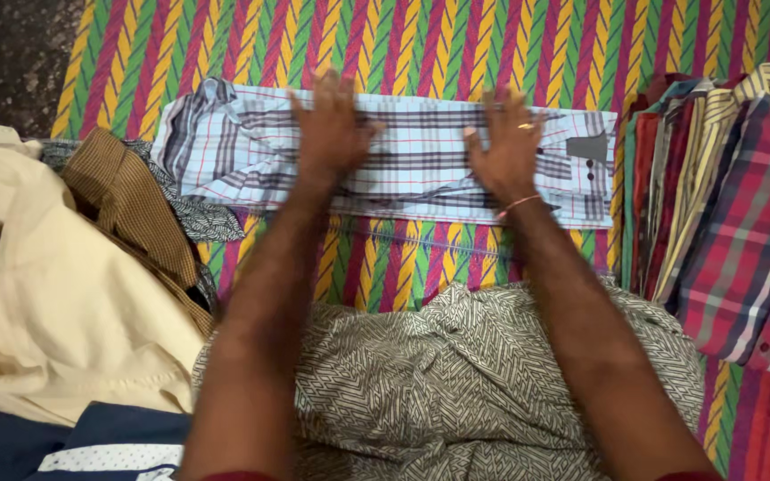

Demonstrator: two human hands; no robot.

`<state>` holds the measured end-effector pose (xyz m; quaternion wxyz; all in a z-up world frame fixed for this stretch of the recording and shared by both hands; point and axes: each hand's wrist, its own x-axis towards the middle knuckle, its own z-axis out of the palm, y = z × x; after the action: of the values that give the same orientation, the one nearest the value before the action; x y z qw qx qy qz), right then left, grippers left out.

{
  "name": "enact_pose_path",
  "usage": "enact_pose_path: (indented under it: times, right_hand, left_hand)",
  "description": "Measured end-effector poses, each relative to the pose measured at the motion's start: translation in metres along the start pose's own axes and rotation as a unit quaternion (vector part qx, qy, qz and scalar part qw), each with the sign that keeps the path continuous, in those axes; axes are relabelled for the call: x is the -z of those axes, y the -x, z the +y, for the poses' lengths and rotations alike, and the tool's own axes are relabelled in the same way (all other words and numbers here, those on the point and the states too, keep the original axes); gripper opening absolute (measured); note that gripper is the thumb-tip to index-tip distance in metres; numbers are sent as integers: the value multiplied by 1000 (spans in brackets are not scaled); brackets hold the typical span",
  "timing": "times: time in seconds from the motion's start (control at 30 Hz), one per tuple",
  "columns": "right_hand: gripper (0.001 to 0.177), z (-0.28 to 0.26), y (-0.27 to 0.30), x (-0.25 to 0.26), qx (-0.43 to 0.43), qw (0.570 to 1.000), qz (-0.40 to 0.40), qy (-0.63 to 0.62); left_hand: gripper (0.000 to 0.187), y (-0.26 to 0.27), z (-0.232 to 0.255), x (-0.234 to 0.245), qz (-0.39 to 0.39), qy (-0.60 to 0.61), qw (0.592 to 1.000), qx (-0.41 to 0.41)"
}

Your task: The person folds a light blue plaid shirt on a colorful mat. They smooth the fabric, fold the sleeves inward, fold the shirt in half lengthwise, then fold it again to form a compact rectangle, and place it on a stack of folded shirts.

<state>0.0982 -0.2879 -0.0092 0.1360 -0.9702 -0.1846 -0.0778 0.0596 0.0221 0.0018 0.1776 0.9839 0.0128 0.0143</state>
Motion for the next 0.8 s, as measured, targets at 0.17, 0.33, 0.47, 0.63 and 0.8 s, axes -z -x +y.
enact_pose_path:
  times: [0.17,0.33,0.47,0.63,0.8]
  right_hand:
    - [68,-41,16,1,0,998,-65,13]
    - [67,-17,24,6,-27,999,-21,17]
    - [66,-5,24,6,-50,999,-6,12]
    - [67,-8,26,9,-57,998,-18,26]
    - [74,-31,26,18,3,999,-25,46]
  left_hand:
    - [99,25,43,-15,-57,-67,995,-48]
    - [95,28,8,-3,-103,-56,992,55]
    - [105,30,-36,12,-33,-110,988,102]
    - [99,31,-64,9,-4,-66,983,169]
    - [78,16,-88,18,123,-108,976,143]
